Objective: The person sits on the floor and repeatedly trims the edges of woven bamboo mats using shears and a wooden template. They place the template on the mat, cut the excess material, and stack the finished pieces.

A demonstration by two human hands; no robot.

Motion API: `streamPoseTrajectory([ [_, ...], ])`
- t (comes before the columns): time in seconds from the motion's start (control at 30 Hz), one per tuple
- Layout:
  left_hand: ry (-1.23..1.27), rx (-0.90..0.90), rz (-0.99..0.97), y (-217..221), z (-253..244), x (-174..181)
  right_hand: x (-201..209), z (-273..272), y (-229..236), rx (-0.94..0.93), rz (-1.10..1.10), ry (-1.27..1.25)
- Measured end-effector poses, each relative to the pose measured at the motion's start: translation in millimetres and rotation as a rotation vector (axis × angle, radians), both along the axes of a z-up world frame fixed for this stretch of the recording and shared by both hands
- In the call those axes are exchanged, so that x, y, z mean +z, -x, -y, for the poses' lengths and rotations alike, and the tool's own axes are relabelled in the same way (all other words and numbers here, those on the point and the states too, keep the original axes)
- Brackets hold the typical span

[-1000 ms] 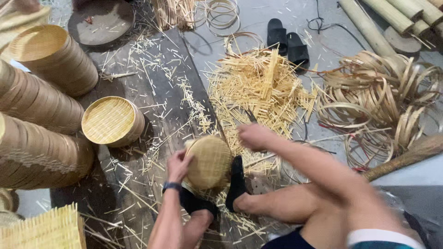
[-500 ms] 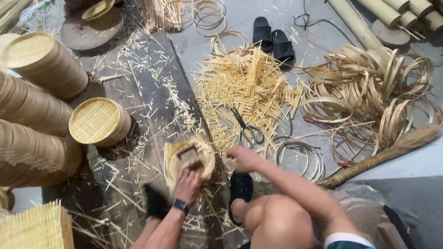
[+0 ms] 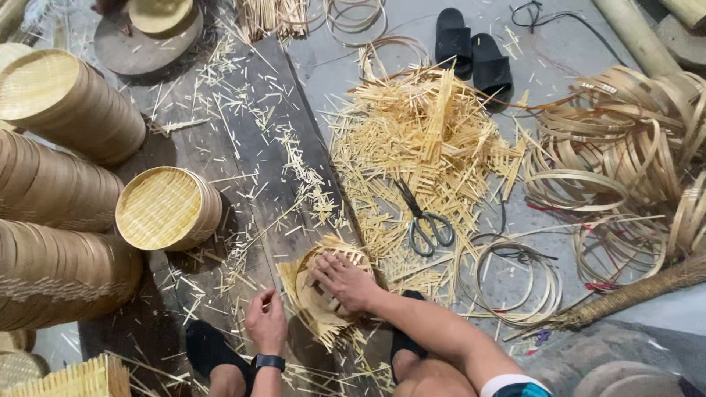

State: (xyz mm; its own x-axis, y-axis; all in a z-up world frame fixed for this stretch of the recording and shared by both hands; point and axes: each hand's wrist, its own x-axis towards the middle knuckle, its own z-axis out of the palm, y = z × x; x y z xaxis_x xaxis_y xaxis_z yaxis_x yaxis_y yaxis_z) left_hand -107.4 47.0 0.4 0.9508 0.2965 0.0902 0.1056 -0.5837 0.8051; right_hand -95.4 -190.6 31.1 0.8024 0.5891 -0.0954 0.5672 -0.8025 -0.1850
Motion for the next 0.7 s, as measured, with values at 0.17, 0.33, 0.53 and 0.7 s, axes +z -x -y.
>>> streamPoseTrajectory([
  [0.17, 0.061, 0.109, 0.036, -7, -11, 1, 13, 0, -43, 0.149, -0.023, -0.003],
  [0.33, 0.216, 0.265, 0.148, -24, -47, 13, 49, 0, -39, -0.097, 0.299, -0.315],
  [0.53, 0.335, 0.204, 0.268, -28, -49, 37, 18, 4, -9, -0.134, 0.218, -0.183],
  [0.7, 0.225, 0.176, 0.126, -25, -32, 57, 29, 1, -19, -0.225, 0.141, -0.273],
])
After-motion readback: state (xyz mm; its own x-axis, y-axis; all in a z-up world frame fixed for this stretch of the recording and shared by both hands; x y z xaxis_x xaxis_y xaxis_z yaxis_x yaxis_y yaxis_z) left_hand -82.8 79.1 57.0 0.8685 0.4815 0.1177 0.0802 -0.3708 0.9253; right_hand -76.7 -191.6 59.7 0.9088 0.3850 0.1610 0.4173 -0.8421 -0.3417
